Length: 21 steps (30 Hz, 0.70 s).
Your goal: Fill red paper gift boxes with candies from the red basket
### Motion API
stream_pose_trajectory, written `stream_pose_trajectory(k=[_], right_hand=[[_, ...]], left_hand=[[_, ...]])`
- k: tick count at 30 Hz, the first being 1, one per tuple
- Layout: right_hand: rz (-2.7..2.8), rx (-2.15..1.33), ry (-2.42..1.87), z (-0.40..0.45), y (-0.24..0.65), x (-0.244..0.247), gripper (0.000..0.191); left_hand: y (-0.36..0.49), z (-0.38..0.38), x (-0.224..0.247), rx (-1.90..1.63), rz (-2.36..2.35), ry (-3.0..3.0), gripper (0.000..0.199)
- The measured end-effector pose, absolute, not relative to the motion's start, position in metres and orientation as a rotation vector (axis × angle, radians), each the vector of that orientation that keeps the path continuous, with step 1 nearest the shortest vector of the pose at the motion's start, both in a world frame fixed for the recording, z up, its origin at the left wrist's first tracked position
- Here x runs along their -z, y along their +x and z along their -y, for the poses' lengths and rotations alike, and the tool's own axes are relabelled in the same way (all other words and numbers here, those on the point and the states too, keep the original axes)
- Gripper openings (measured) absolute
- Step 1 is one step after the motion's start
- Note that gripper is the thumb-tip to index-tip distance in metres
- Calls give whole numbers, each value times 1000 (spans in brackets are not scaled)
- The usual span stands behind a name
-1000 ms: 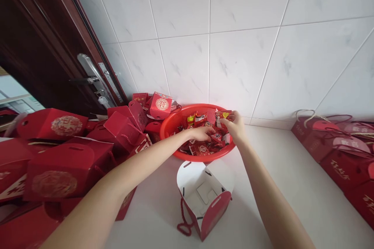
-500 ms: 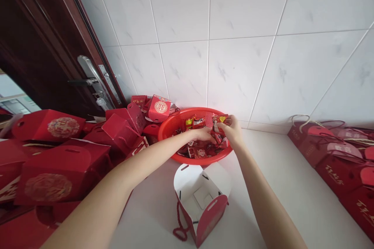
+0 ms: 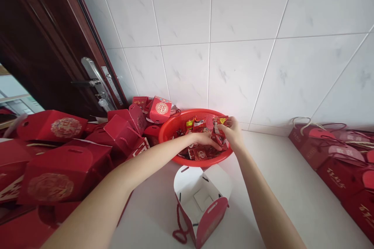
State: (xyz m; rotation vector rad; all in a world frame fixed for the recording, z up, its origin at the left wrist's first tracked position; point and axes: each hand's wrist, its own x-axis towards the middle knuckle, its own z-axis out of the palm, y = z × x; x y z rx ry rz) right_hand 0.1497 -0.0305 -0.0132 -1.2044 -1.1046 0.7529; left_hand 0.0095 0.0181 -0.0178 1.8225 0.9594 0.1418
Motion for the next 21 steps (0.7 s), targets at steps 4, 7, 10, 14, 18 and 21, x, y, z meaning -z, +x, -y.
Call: stream_pose_trajectory(k=[4, 7, 10, 14, 18, 21], right_hand=[[1101, -757, -1202, 32, 149, 12, 33], [1098, -751, -1206, 32, 149, 12, 33], [1096, -750, -1209, 33, 150, 12, 32], [1083, -753, -1203, 32, 150, 12, 31], [1063, -765, -1183, 32, 149, 11, 30], [1054, -781, -1175, 33, 149, 10, 30]], left_hand=[[8, -17, 17, -178, -877, 1746, 37], [10, -18, 18, -288, -853, 1722, 44], [12, -19, 20, -353, -849, 1720, 44], [11, -23, 22, -382, -918, 1689, 44], [3, -31, 17, -451, -974, 1622, 40], [-4, -39, 11, -566, -1079, 1584, 33]])
